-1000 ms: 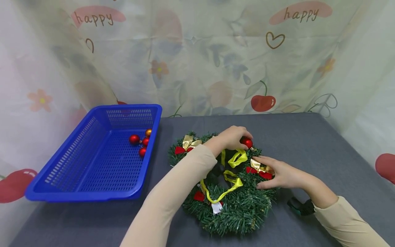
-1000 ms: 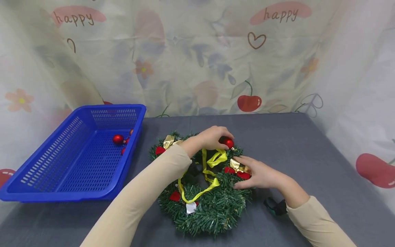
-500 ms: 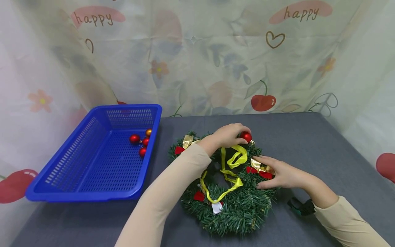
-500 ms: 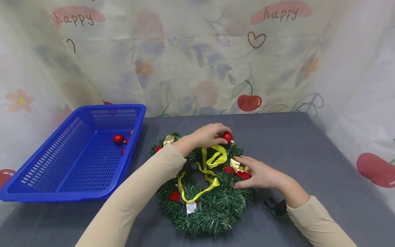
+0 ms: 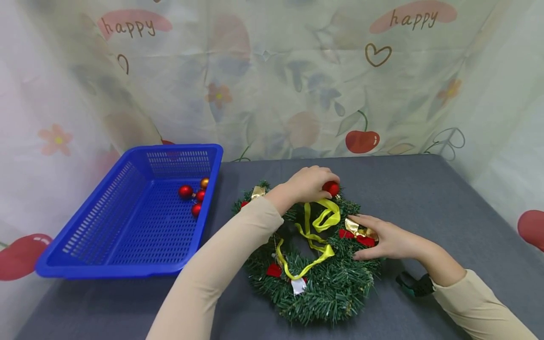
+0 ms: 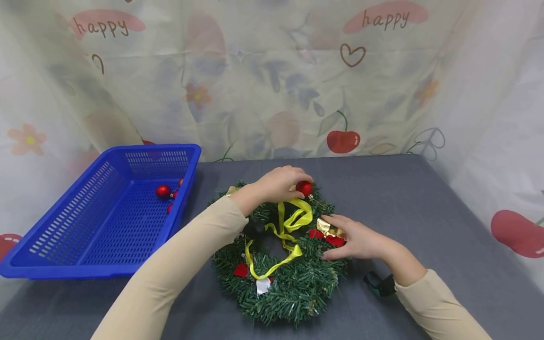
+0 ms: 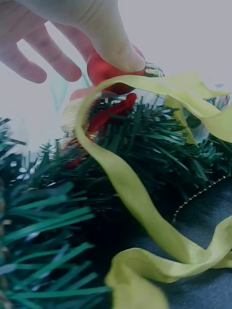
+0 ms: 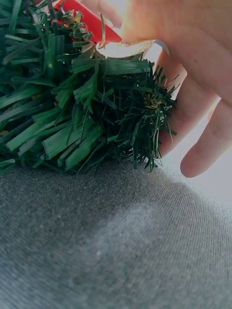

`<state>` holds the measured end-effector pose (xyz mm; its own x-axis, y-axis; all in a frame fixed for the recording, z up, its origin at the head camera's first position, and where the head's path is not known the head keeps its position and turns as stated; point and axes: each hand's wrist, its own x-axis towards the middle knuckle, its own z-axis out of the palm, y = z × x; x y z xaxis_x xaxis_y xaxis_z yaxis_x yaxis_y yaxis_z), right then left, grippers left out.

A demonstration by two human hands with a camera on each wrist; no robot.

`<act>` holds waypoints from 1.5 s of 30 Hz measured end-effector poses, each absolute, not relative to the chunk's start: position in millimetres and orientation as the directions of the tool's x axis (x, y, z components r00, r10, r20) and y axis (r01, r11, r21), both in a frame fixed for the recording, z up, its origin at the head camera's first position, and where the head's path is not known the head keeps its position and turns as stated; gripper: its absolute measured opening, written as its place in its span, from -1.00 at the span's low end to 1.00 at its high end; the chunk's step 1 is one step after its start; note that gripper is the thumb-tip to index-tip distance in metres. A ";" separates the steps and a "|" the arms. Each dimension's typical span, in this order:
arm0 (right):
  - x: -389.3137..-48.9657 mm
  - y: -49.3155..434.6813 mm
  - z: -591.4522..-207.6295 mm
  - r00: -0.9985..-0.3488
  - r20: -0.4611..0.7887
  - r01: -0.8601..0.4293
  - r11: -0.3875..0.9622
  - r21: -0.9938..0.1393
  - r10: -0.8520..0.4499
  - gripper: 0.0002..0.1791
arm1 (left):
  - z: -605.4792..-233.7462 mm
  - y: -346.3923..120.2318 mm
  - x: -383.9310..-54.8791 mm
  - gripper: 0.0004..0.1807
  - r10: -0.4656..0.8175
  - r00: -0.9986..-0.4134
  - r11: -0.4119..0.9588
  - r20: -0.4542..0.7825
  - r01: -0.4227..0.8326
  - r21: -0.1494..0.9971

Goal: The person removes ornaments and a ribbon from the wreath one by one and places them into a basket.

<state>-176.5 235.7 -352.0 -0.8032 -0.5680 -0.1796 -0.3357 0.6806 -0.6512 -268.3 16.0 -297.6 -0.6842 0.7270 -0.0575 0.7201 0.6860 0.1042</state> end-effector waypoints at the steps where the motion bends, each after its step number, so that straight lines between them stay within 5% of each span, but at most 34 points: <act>1: -176.5 235.5 -352.0 -0.805 -0.180 -0.334 0.682 -0.650 -0.566 -0.03 | -296.8 14.4 -268.5 -0.53 0.724 -0.687 0.689 -0.057 0.717 0.106; 17: -177.1 234.9 -350.9 -0.805 -0.180 -0.340 0.688 -0.641 -0.566 -0.04 | -287.0 -7.7 -271.6 -0.57 0.670 -0.742 0.734 -0.014 0.659 0.164; 45: -175.9 236.3 -352.5 -0.802 -0.181 -0.342 0.687 -0.642 -0.569 -0.03 | -269.2 -50.4 -266.7 -0.52 0.634 -0.770 0.673 0.074 0.597 0.437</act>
<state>-175.9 236.3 -352.5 -0.8025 -0.5687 -0.1807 -0.3421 0.6866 -0.6416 -266.7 -50.4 -269.2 -0.7698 0.6340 0.0739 0.5965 0.6734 0.4366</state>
